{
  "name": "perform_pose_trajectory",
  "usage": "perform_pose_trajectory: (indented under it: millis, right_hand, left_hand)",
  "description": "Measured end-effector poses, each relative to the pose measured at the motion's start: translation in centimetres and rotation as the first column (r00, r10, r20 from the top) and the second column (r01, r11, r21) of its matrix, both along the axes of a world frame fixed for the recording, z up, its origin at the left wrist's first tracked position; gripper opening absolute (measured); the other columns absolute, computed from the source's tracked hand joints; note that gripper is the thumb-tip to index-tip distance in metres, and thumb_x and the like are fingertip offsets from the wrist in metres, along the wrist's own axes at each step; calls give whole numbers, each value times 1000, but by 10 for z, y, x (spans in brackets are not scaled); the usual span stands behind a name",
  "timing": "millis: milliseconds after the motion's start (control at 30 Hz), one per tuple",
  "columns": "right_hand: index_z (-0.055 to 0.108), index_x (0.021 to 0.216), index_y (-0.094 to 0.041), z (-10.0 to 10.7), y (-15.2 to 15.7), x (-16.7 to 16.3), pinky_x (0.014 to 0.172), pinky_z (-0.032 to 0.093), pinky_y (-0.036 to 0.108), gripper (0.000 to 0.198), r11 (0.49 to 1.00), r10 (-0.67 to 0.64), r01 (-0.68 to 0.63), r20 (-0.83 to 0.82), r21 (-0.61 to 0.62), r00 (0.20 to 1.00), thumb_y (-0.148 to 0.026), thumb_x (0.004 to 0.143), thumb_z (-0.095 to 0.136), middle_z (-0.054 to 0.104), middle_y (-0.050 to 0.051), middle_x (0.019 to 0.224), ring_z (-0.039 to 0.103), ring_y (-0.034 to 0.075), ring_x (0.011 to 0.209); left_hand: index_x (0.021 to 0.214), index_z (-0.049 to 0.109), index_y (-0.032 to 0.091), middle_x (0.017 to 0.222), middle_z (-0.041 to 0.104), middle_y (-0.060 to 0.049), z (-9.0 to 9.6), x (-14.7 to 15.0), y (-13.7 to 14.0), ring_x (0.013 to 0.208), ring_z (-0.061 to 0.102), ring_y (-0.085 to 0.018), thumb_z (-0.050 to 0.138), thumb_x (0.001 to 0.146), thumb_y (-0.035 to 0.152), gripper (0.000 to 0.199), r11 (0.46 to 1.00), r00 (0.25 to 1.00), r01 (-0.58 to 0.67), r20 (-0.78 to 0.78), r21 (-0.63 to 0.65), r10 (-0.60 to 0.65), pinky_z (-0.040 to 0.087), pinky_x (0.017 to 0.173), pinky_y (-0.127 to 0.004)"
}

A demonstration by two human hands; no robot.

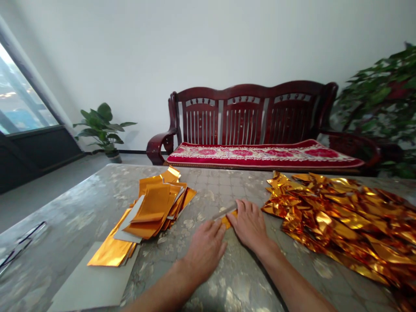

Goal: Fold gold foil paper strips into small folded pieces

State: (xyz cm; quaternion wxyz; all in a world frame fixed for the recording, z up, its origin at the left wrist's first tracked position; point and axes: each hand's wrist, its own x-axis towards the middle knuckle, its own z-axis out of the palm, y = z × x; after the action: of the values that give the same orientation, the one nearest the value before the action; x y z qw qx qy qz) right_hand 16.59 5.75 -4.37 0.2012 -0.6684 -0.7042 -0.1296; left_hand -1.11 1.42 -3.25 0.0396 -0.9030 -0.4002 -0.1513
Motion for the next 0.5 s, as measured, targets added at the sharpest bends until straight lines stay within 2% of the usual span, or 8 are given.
perform_pose_trajectory:
  millis: [133,300,433,500]
  right_hand:
    - [56,123,-17,-5,11,14,95,37,43,40,1000,-11,12,14,-16,1000,-40,90,59,58,16,127,50,31,112]
    - [58,122,-13,2,15,21,95,38,41,36,999,-12,10,-31,-50,999,-29,91,58,61,16,122,51,30,110]
    - [60,118,-13,14,4,25,94,39,36,28,998,2,5,-119,63,993,-14,91,54,62,14,117,52,26,109]
    - [65,112,-18,21,-7,24,93,38,35,22,987,104,-89,-115,131,988,-16,94,52,65,9,112,52,24,106]
  left_hand:
    - [131,54,19,137,56,-12,-1,-6,-4,119,54,-26,52,94,31,39,998,998,-58,-25,-11,58,45,99,-42]
    - [130,55,21,137,56,-10,2,-8,-8,111,55,-27,50,95,29,36,994,993,-107,-58,4,107,45,96,-45]
    - [129,55,27,137,56,-5,7,-8,-10,109,53,-27,53,93,26,36,992,992,-123,-39,-6,123,46,92,-46]
    - [126,57,29,135,58,-3,9,-7,-9,107,53,-27,54,92,23,35,991,991,-133,-24,-20,133,47,90,-45]
